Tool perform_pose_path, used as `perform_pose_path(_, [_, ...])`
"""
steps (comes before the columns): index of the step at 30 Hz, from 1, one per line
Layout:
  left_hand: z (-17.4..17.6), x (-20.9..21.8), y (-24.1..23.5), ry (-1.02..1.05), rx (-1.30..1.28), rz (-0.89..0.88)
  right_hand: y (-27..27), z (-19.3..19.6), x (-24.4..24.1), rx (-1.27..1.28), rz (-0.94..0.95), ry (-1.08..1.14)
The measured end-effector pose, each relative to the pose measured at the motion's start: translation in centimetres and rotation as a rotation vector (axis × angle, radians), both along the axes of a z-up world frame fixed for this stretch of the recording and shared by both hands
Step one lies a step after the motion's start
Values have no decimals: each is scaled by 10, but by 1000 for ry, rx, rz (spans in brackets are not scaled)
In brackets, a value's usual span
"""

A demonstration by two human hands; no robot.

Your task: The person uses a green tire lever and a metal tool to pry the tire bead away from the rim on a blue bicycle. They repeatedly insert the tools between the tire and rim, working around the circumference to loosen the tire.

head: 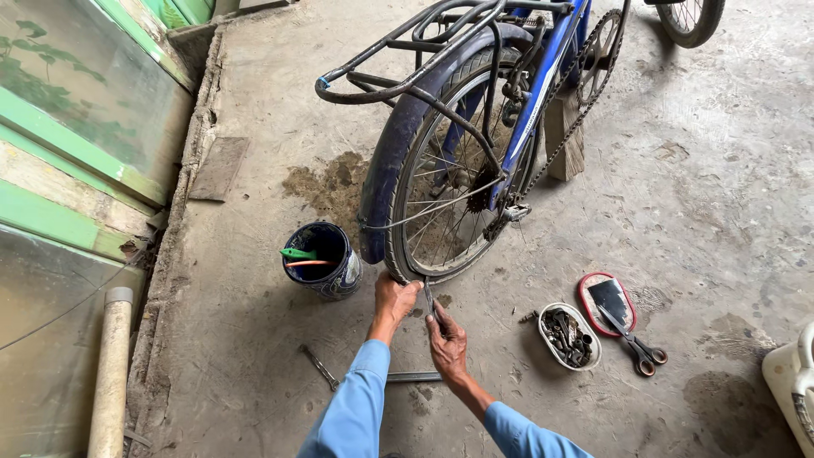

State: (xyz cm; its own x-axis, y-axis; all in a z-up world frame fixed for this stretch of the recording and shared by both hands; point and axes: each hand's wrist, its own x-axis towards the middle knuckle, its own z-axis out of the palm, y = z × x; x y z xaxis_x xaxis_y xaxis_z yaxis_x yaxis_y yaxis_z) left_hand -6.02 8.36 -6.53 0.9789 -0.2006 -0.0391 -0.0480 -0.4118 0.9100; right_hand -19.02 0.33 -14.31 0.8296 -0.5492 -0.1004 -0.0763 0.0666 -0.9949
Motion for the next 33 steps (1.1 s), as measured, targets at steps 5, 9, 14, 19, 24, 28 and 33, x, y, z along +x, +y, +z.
perform_pose_path(5, [3,5,3,6,20,-19,-10,-1,1,-201,6,8])
perform_pose_path(9, [3,9,3,63,-22,-27,-1,0,1,-33,-7,-9])
perform_pose_path(14, [5,12,3,109,-45,-13,1,3,2,-70,4,-12])
perform_pose_path(19, [-5,5,2,147,-121,-6,-16,-10,-12,-361,46,16])
perform_pose_path(24, [-13,8,1,159,-28,20,-32,-22,-28,-601,330,105])
perform_pose_path(28, [-13,7,2,93,-88,-19,-18,-21,-37,-828,530,102])
perform_pose_path(33, [-13,6,6,54,-21,-48,15,-42,-55,-1118,1036,169])
